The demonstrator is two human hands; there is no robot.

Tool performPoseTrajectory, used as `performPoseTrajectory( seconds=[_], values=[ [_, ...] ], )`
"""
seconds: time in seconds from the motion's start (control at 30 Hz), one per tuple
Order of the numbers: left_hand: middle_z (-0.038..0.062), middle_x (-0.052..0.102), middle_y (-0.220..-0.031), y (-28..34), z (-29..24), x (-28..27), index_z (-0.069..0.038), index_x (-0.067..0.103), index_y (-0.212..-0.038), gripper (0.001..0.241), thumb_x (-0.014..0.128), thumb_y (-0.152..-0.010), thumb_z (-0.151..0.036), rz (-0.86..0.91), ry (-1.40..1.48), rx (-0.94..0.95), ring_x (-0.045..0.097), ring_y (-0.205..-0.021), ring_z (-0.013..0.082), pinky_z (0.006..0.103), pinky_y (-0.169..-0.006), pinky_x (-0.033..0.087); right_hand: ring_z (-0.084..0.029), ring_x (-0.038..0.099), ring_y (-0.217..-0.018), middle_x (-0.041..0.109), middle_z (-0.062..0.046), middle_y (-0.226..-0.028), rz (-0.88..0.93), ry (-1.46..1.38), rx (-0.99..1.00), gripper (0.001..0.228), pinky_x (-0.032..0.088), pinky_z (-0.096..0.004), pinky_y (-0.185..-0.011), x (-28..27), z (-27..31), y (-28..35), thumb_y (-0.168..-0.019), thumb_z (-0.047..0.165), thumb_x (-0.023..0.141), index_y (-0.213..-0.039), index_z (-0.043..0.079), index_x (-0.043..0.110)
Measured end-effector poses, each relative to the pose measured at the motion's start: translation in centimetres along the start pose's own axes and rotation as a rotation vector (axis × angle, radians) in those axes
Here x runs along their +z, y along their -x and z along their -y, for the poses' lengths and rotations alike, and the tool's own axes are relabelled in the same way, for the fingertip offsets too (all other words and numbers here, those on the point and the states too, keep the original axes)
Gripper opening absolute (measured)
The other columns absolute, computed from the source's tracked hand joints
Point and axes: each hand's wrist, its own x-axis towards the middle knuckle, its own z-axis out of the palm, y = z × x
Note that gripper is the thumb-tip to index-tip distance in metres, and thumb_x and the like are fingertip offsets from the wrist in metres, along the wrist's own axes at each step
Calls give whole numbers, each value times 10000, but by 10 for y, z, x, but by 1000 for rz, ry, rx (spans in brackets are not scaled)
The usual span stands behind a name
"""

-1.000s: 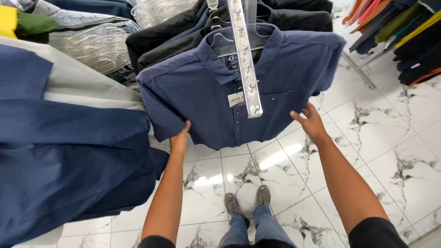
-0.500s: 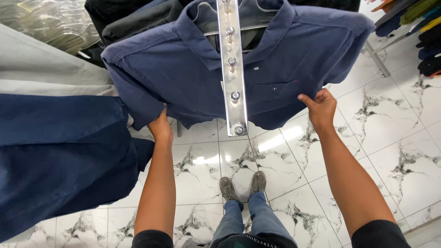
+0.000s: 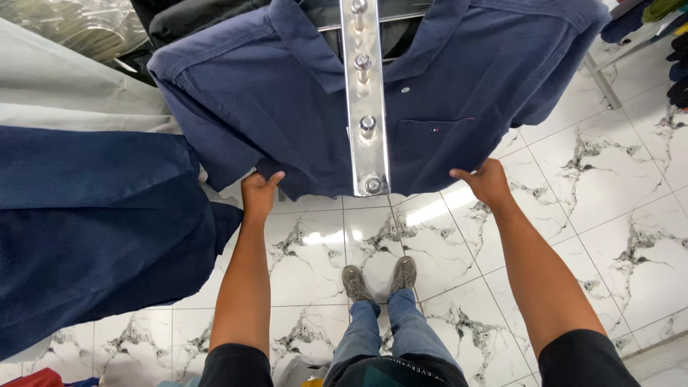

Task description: The person buttons several shirts, places them onto plastic hangers by hand, and hangs them onto a metal display rack in a retail store.

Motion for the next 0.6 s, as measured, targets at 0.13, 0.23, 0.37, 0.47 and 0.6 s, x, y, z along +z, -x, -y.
performPoseTrajectory(
  seconds=[0.13, 0.23, 0.37, 0.47, 0.6],
  values=[
    [5, 579, -538, -6, 32, -3, -92, 578, -565, 461, 938, -838, -184, -78, 14, 42, 489, -558, 89, 292, -624, 400, -294, 720, -753, 723, -164, -771, -105, 109, 70, 324, 509, -425, -730, 2, -40, -13, -856, 289, 935, -962, 37, 760],
    [-28, 599, -562, -4, 17, 3, -127, 574, -580, 443, 907, -867, -182, -72, 41, 18, 459, -571, 57, 246, -614, 369, -292, 735, -923, 734, -172, -875, -140, -1, 53, 296, 545, -384, -809, 9, -41, -14, -882, 220, 933, -1042, 33, 769],
    [34, 564, -564, 26, -5, 6, -85, 555, -641, 455, 897, -865, -286, 67, -24, -17, 463, -576, 133, 314, -625, 396, -397, 667, -1137, 720, -240, -1124, 61, 44, 139, 518, 505, -524, -980, 16, 0, 9, -799, 208, 929, -1224, 1, 719],
    [77, 593, -584, 38, 35, -1, -67, 575, -661, 453, 903, -851, -315, 142, -82, -34, 538, -583, 179, 353, -630, 422, -418, 627, -1219, 703, -234, -1235, 146, 127, 237, 650, 485, -553, -1062, 29, -8, 18, -772, 255, 927, -1320, 13, 674],
    [20, 713, -814, 40, 102, -15, -107, 693, -868, 248, 743, -1029, -290, 69, -47, -200, 593, -778, 114, 305, -757, 448, -454, 692, -1043, 745, -253, -953, -33, 147, 242, 390, 533, -525, -888, 39, -63, 26, -847, 289, 901, -1039, -23, 766]
  ],
)
